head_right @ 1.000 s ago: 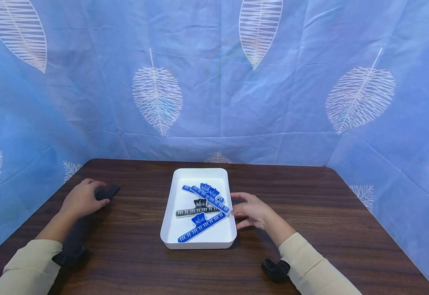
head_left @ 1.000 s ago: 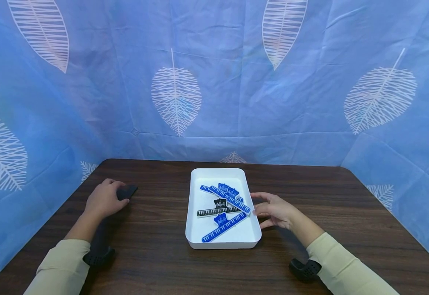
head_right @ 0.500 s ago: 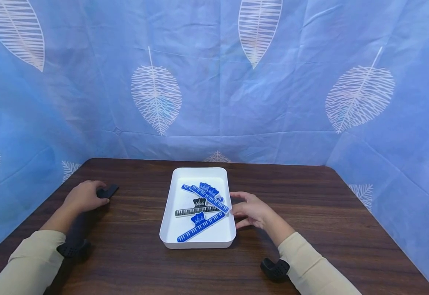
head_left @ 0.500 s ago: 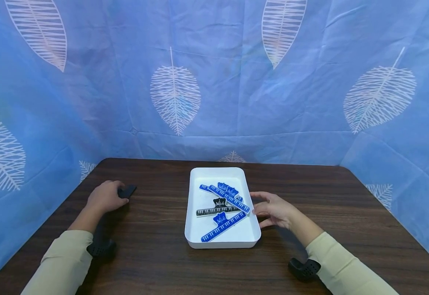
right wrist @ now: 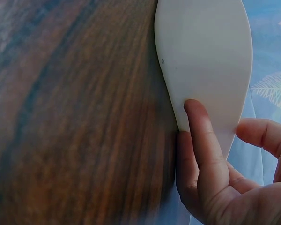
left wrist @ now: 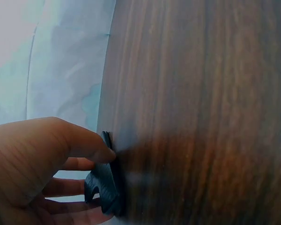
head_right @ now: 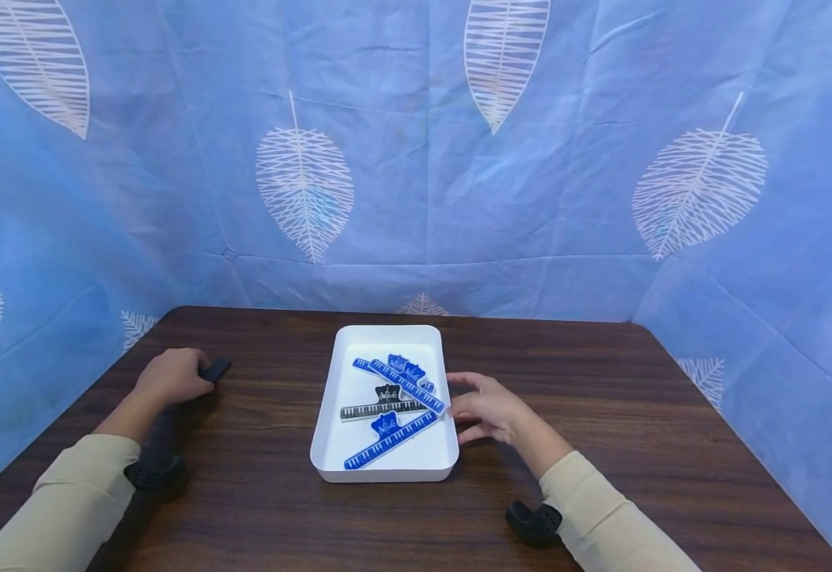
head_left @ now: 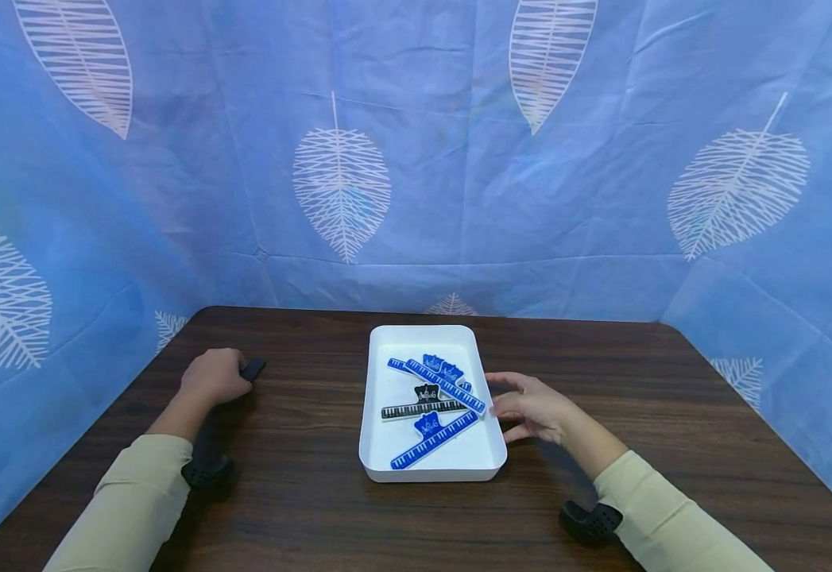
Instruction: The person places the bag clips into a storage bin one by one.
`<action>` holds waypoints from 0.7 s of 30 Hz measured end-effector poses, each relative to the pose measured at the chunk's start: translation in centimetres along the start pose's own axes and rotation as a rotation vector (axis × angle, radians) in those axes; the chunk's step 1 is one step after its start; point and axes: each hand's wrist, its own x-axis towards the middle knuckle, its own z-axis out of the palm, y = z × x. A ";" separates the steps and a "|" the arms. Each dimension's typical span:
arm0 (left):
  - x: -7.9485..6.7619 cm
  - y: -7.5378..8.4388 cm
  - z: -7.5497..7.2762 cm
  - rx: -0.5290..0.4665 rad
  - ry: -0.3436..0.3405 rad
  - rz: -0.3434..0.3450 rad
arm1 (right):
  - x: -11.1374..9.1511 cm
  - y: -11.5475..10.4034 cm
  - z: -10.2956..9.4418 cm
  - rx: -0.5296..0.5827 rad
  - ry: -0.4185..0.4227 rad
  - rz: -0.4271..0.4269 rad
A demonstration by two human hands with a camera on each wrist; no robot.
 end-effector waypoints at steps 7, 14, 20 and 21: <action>0.1 0.1 0.1 0.014 0.004 0.024 | 0.0 0.0 0.1 -0.006 0.008 -0.002; 0.2 0.1 0.1 0.026 0.016 0.043 | 0.0 0.1 0.1 -0.012 0.011 -0.003; 0.2 0.2 -0.1 0.027 0.026 0.057 | -0.1 0.0 0.2 -0.016 0.010 -0.004; 0.2 0.3 -0.1 0.026 0.027 0.058 | -0.1 0.0 0.1 -0.015 0.009 -0.005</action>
